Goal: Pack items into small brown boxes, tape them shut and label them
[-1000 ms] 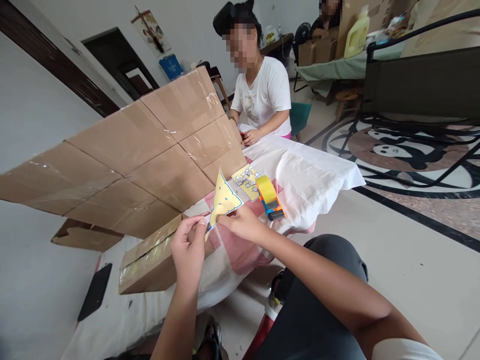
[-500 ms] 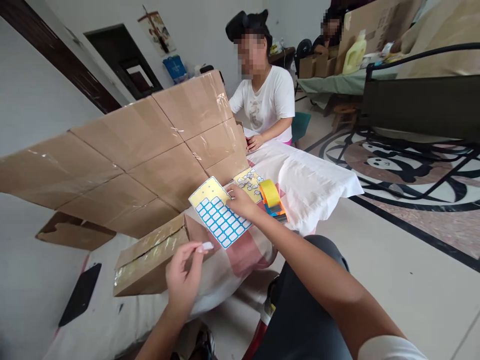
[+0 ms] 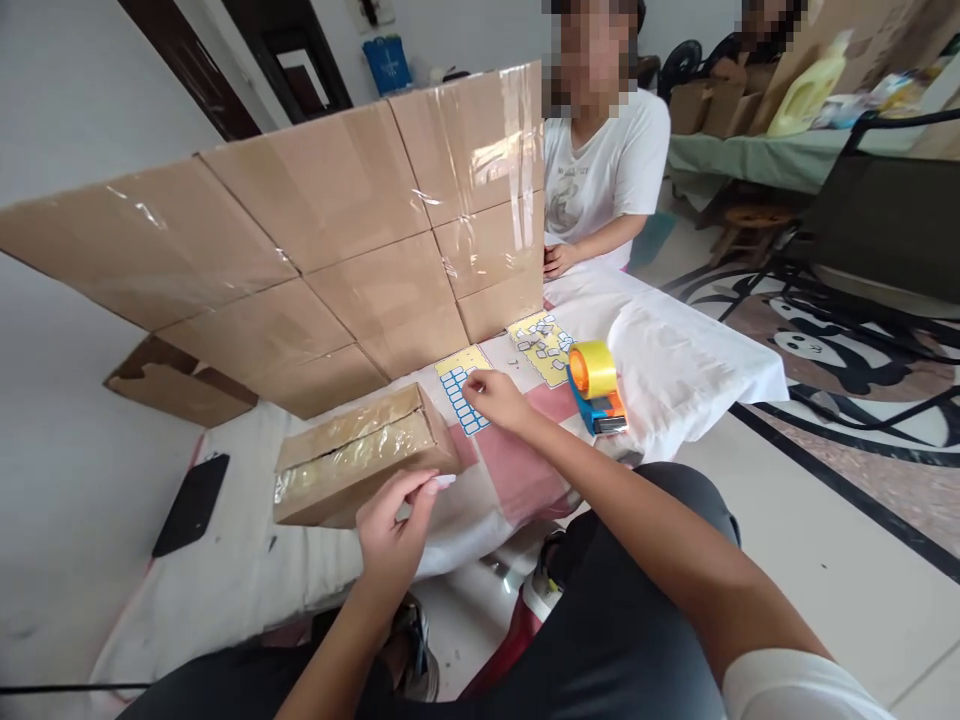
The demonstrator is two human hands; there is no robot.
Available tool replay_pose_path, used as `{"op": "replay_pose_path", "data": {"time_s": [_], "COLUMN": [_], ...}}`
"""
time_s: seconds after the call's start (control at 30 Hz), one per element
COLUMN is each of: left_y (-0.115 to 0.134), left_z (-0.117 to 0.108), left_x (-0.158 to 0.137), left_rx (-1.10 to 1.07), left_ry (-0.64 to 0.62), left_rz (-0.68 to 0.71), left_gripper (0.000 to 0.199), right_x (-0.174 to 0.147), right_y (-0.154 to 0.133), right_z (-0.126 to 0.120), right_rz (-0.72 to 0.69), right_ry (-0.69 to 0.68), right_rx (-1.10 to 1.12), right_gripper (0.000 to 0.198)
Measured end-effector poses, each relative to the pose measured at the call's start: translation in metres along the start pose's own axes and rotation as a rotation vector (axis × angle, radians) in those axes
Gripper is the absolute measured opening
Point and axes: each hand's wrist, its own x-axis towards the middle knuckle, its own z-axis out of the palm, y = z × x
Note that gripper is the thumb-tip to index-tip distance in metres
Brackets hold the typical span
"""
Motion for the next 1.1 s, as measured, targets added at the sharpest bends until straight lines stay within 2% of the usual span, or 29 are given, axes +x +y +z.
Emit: {"op": "replay_pose_path", "data": {"time_s": [0.13,0.2,0.27,0.43,0.5,0.57,0.6,0.67,0.73,0.77,0.87,1.1], "left_y": [-0.006,-0.008,-0.008,-0.007,-0.01,-0.014,-0.016,-0.02,-0.023,-0.023,-0.023,-0.024], "left_z": [-0.003,-0.001,0.003,0.014,0.012,0.003,-0.003,-0.015,-0.025,-0.028,-0.031,-0.029], "left_x": [0.007,0.007,0.005,0.003,0.006,0.013,0.017,0.027,0.035,0.037,0.037,0.031], "left_rx": [0.126,0.19,0.226,0.347,0.42,0.547,0.637,0.829,0.945,0.96,0.933,0.928], "left_ry": [0.012,0.008,-0.002,-0.055,-0.042,0.029,0.076,0.122,0.035,-0.039,-0.169,-0.14], "left_rz": [0.187,0.272,0.326,0.434,0.486,0.516,0.473,0.241,-0.028,-0.113,-0.178,-0.148], "left_gripper": [0.017,0.017,0.017,0.023,0.029,0.029,0.027,0.03,0.041,0.047,0.054,0.057], "right_x": [-0.049,-0.065,-0.074,-0.07,-0.064,-0.057,-0.053,-0.045,-0.037,-0.034,-0.022,-0.006], "right_y": [-0.012,-0.014,-0.012,0.001,0.005,0.009,0.011,0.014,0.017,0.019,0.021,0.024], "right_z": [-0.011,-0.012,-0.01,-0.009,-0.013,-0.016,-0.017,-0.015,-0.01,-0.006,0.009,0.037], "right_rz": [0.194,0.241,0.244,0.27,0.193,0.017,-0.094,-0.313,-0.466,-0.509,-0.532,-0.361], "right_ry": [-0.58,-0.787,-0.86,-0.805,-0.73,-0.563,-0.459,-0.286,-0.202,-0.196,-0.213,-0.243], "right_rx": [0.485,0.64,0.694,0.787,0.729,0.594,0.497,0.276,0.096,0.046,0.031,0.26], "right_gripper": [0.043,0.034,0.019,0.012,0.01,0.006,0.003,0.008,0.015,0.017,0.018,0.015]}}
